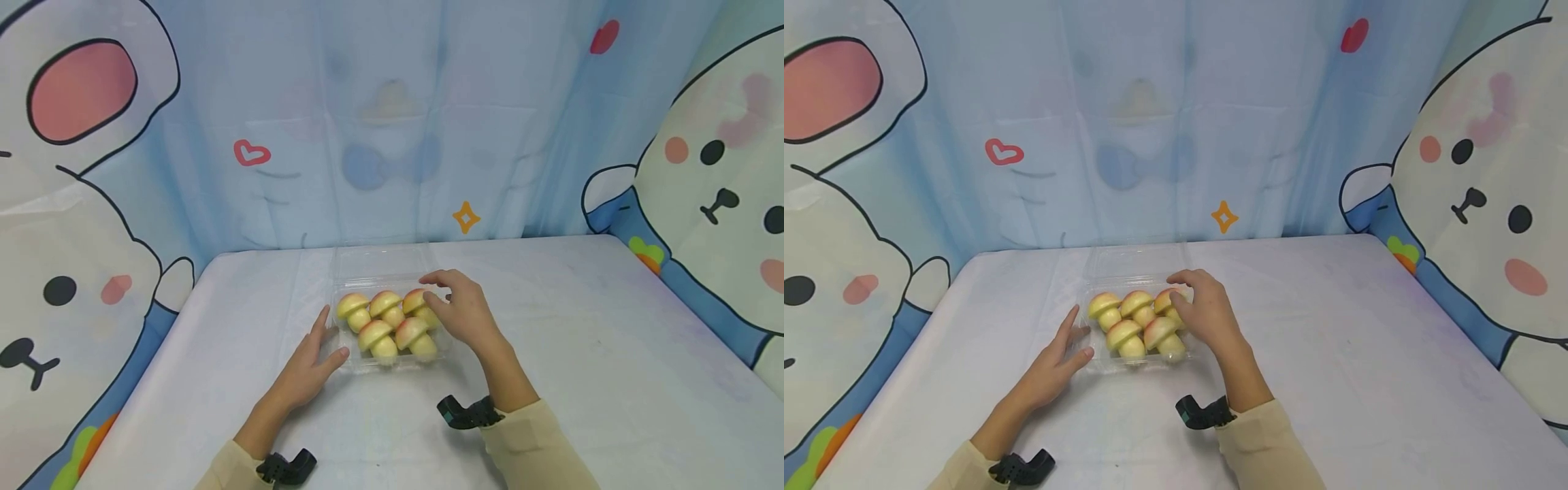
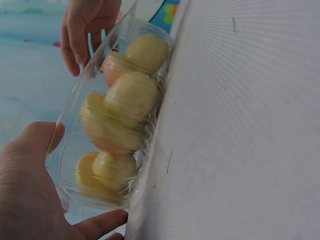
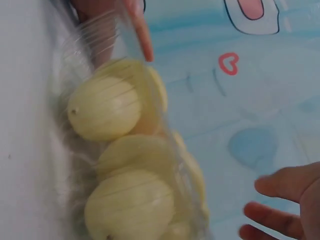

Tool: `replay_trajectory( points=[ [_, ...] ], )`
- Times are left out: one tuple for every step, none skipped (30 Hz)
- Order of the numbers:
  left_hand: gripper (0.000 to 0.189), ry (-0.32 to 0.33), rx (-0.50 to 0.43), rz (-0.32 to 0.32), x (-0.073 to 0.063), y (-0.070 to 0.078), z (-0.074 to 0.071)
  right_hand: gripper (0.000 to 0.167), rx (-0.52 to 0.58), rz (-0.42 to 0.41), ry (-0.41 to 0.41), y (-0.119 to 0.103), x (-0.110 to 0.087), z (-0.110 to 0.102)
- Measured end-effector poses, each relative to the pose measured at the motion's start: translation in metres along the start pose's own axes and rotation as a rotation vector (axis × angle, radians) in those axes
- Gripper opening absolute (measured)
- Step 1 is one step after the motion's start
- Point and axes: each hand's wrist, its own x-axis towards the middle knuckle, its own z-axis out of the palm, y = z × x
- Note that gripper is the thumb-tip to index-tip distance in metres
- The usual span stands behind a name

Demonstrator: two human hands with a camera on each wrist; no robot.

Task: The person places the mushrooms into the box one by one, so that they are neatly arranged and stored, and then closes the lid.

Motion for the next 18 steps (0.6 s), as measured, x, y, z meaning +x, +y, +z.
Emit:
replay_trajectory(
  points=[
    [0.086,-0.001,-0.001,0.0,0.0,0.0,0.0,0.03,-0.002,0.013,0.022,0.004,0.0,0.001],
    [0.086,-0.001,-0.002,0.0,0.0,-0.001,0.0,0.033,-0.002,0.031,0.034,0.007,0.001,0.002],
    [0.086,-0.001,-0.004,0.0,0.0,-0.001,0.0,0.037,0.003,0.054,0.038,0.011,0.002,0.002],
    [0.086,-0.001,-0.004,0.0,0.0,-0.001,0.0,0.042,0.008,0.078,0.033,0.015,0.002,0.003],
    [0.086,-0.002,-0.003,-0.001,0.0,-0.001,0.0,0.047,0.018,0.106,0.02,0.018,0.003,0.004],
    [0.086,-0.002,-0.002,0.0,0.0,-0.002,0.0,0.052,0.025,0.132,0.001,0.022,0.004,0.004],
    [0.087,-0.002,-0.002,-0.001,0.0,-0.002,0.0,0.057,0.044,0.159,-0.021,0.024,0.005,0.004],
    [0.087,-0.002,-0.001,-0.001,0.0,-0.002,0.0,0.061,0.067,0.187,-0.044,0.027,0.005,0.005],
    [0.087,-0.002,0.0,-0.002,0.0,-0.002,0.0,0.064,0.092,0.214,-0.062,0.029,0.006,0.005],
    [0.087,-0.002,0.002,-0.004,0.0,-0.002,0.0,0.067,0.12,0.237,-0.077,0.031,0.007,0.006],
    [0.087,-0.001,0.003,-0.004,0.0,-0.002,0.0,0.069,0.148,0.261,-0.089,0.034,0.007,0.006],
    [0.086,-0.001,0.005,-0.005,0.0,-0.003,0.0,0.07,0.177,0.281,-0.095,0.036,0.008,0.007],
    [0.086,-0.001,0.005,-0.004,0.0,-0.003,0.0,0.07,0.209,0.302,-0.097,0.038,0.008,0.008],
    [0.086,-0.001,0.008,-0.004,0.0,-0.003,0.0,0.07,0.232,0.32,-0.095,0.041,0.009,0.01],
    [0.086,-0.001,0.009,-0.003,0.001,-0.003,0.001,0.07,0.254,0.335,-0.093,0.044,0.01,0.011],
    [0.086,-0.001,0.01,-0.002,0.001,-0.004,0.001,0.07,0.282,0.348,-0.094,0.047,0.01,0.012],
    [0.086,-0.001,0.01,0.0,0.001,-0.004,0.001,0.069,0.307,0.36,-0.093,0.05,0.011,0.014],
    [0.086,-0.001,0.01,0.001,0.001,-0.004,0.0,0.069,0.332,0.372,-0.092,0.052,0.011,0.015]
  ],
)
